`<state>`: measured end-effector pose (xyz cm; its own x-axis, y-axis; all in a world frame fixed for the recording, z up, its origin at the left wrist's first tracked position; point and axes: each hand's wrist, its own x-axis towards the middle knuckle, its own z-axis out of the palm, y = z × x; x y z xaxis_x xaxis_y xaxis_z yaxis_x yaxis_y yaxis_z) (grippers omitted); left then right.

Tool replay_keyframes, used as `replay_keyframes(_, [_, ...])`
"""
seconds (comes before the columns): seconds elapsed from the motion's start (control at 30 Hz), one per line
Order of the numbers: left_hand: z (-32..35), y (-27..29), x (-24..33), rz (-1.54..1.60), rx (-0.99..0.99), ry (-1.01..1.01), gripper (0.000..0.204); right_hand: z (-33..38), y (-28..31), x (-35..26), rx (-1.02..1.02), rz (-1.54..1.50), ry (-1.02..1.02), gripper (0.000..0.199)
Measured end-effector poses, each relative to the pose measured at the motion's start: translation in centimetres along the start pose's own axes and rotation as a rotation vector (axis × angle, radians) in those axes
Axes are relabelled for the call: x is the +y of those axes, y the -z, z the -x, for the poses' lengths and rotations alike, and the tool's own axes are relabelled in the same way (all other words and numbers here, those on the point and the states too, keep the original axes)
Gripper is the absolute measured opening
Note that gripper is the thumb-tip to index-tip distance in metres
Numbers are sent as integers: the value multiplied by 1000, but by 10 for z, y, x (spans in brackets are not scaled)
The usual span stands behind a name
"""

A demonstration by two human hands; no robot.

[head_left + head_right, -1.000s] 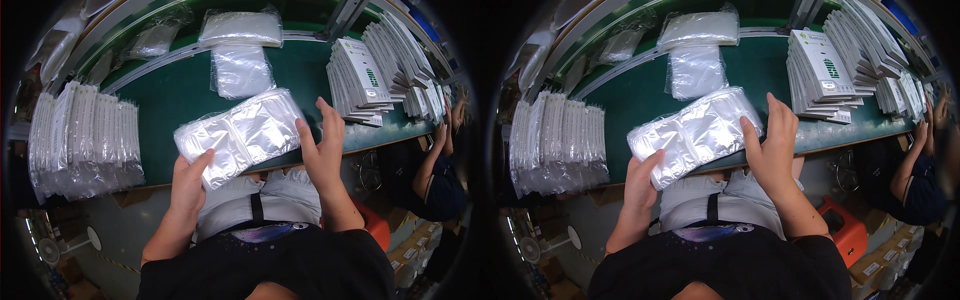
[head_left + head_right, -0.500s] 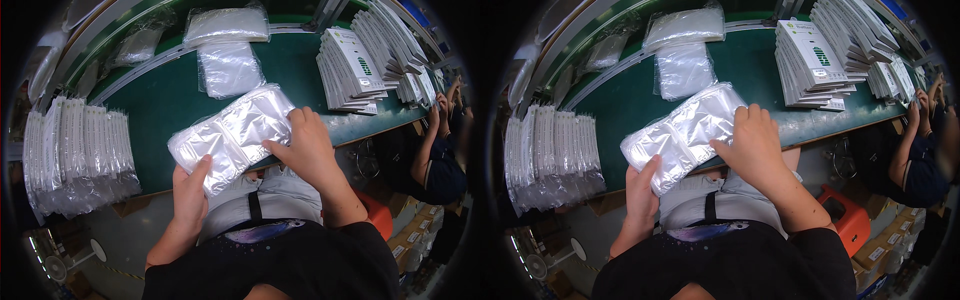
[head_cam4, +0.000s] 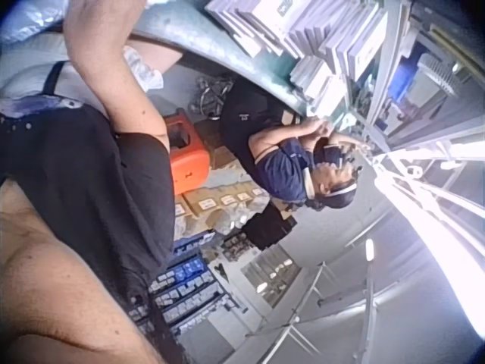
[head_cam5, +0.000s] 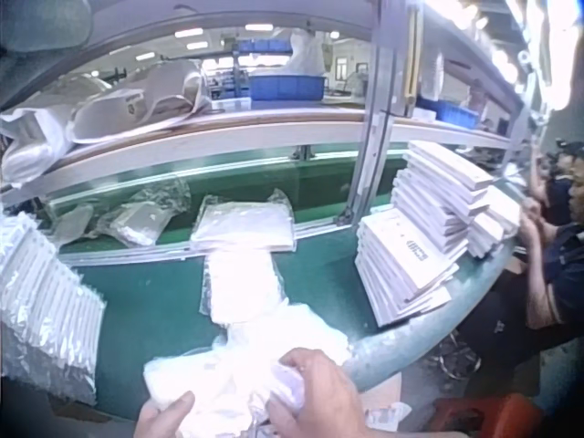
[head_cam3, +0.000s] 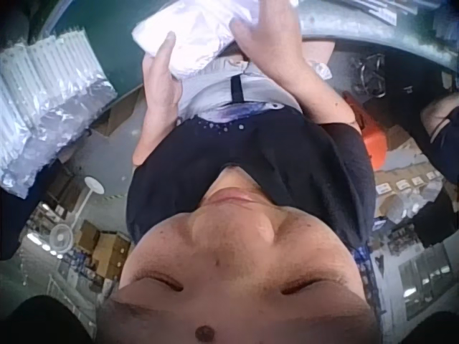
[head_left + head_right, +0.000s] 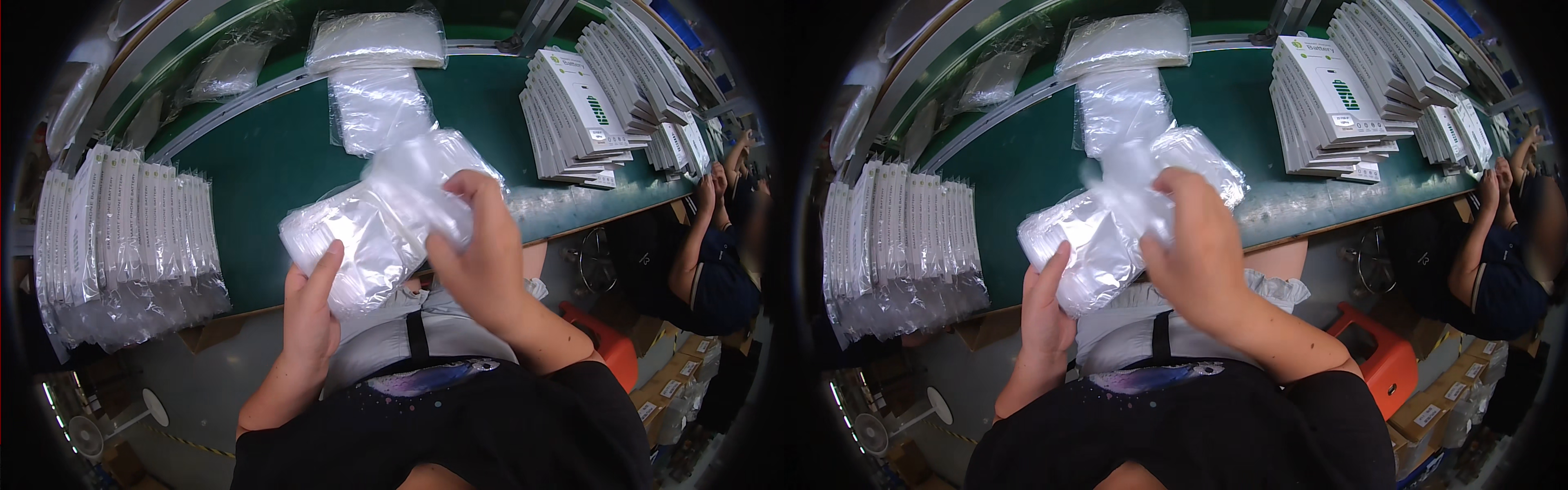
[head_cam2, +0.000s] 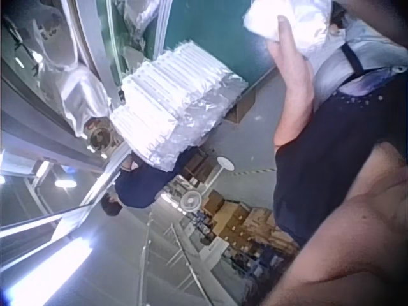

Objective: Packing individual battery products into plastic bags and then into larger groups.

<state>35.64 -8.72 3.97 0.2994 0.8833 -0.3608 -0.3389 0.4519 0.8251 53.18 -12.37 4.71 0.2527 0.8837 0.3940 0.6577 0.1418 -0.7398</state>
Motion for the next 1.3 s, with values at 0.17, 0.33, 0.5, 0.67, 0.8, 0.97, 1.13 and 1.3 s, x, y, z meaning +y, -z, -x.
replay_keyframes(0.17, [4, 10, 9, 206, -121, -35, 51, 4, -12, -33, -344, -41, 404, 55])
replay_keyframes(0.33, [5, 17, 9, -46, -81, 71, 48, 10, -14, -33, -487, -321, 553, 47])
replay_keyframes(0.5, [-2, 11, 1, -83, 13, 4, 34, 1, 20, -16, -82, -226, 398, 32])
replay_keyframes(0.67, [-1, 18, 1, 9, -44, -1, 40, 1, 18, -3, 8, -78, 201, 26])
replay_keyframes(0.8, [-2, 11, 6, 251, -48, 10, 60, 8, -2, -23, -357, -45, 414, 28])
replay_keyframes(0.97, [0, 17, 0, 42, -16, 14, 37, 17, -18, -11, -483, -95, 468, 31])
replay_keyframes(1.13, [1, 12, -1, -14, 33, 28, 36, 6, 10, 16, -40, 102, 203, 33])
replay_keyframes(1.3, [2, 13, -2, -37, 21, 14, 36, -1, 21, 36, -23, 388, -93, 46])
